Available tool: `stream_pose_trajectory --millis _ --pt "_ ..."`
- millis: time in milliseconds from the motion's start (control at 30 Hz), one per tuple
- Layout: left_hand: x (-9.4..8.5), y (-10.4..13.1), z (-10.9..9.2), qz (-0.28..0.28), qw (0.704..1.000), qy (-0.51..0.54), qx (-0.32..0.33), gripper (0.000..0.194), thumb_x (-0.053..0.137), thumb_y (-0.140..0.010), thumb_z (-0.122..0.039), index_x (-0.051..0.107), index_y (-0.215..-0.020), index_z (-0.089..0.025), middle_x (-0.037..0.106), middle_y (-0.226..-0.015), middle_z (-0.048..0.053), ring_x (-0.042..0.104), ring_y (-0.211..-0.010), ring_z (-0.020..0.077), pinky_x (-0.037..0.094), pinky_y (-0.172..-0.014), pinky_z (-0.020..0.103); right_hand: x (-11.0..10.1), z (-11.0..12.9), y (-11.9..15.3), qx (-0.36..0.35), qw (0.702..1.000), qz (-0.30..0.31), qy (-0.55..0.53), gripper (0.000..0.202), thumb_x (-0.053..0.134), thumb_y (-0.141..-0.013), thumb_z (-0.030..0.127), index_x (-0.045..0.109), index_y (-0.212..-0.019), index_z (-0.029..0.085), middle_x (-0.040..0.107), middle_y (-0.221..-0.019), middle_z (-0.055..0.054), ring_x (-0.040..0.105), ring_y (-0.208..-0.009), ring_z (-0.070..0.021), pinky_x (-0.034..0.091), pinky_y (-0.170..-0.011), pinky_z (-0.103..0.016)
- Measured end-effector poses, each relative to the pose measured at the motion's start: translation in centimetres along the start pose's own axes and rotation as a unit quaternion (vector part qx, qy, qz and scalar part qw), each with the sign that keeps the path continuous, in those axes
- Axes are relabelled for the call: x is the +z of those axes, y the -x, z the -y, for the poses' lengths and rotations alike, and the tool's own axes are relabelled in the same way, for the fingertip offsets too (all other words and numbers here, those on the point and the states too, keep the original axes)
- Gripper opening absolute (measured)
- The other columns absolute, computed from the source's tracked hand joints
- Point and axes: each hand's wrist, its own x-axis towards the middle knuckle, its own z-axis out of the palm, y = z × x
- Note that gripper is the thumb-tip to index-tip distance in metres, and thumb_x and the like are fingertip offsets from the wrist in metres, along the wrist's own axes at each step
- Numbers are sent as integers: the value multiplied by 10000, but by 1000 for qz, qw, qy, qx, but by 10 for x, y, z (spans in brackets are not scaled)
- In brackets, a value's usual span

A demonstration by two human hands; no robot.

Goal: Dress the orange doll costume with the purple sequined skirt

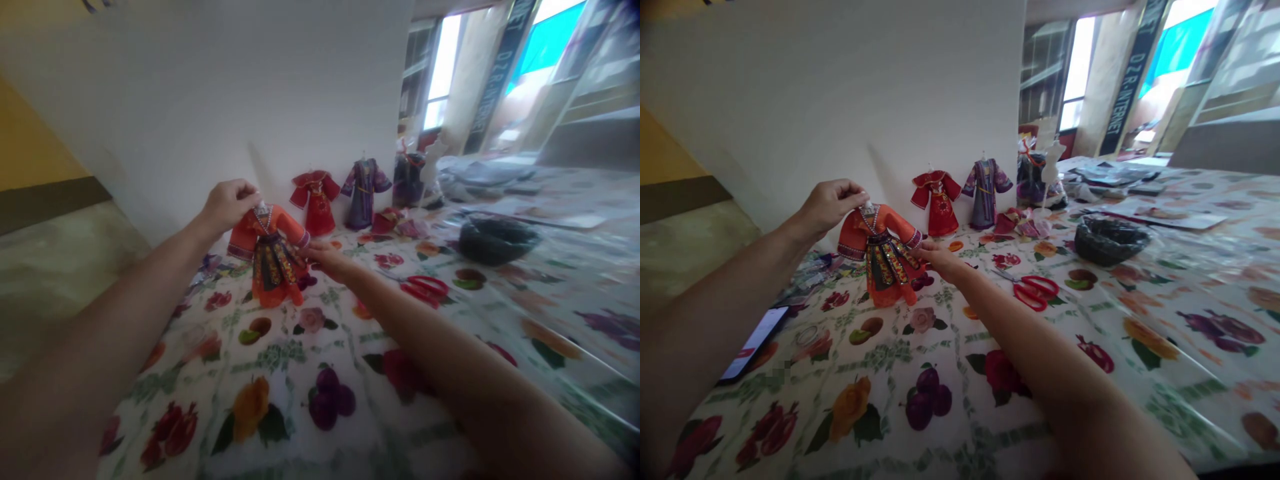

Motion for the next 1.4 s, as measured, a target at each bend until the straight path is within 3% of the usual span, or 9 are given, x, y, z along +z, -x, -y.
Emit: stream_pose_trajectory --millis 300,567,667,767,1033,1267,1400 --pt "-1 1 -3 4 1000 2 -3 184 663 -752 -340 682 -804 -164 661 -786 45 554 -712 163 452 -689 316 -8 -5 1 33 998 -28 43 111 704 -764 300 707 -813 200 674 -878 -15 530 -725 -108 390 -603 -210" --pt "2 -1 -3 9 1000 16 10 177 656 -760 -324 665 -800 -153 642 -764 37 542 -702 154 448 -686 315 21 -14 2 26 999 29 -33 219 743 -686 269 668 -873 184 621 -714 17 537 -605 -96 376 -504 -198" --pt "3 -1 -4 8 1000 11 4 173 651 -763 -324 662 -803 -157 647 -765 30 544 -704 151 451 -686 311 25 -14 0 22 997 40 -65 202 755 -689 294 639 -812 184 577 -624 40 497 -530 -84 384 -487 -205" --pt "3 -1 -5 7 1000 15 5 179 647 -763 -327 668 -802 -153 654 -777 34 550 -711 151 450 -679 307 18 -11 -1 19 994 48 -94 198 770 -705 301 636 -774 173 597 -630 33 519 -535 -82 435 -515 -209" --pt "2 0 -5 7 1000 9 1 180 653 -758 -334 672 -796 -159 669 -786 44 570 -724 163 456 -672 309 -4 3 1 64 985 77 -144 155 710 -817 255 683 -926 149 708 -869 -52 670 -712 -135 587 -700 -275" --pt "2 0 -6 4 1000 2 1 193 659 -758 -343 680 -805 -157 666 -779 47 564 -713 161 452 -667 307 -2 15 5 93 977 91 -169 156 642 -887 282 673 -974 156 715 -872 -64 704 -783 -184 607 -727 -327" --pt "2 -1 -6 3 1000 -6 4 194 652 -759 -346 680 -800 -159 665 -774 43 564 -712 161 457 -670 307 5 19 5 59 983 79 -155 152 689 -844 279 676 -929 154 700 -838 -51 676 -740 -163 584 -706 -315"
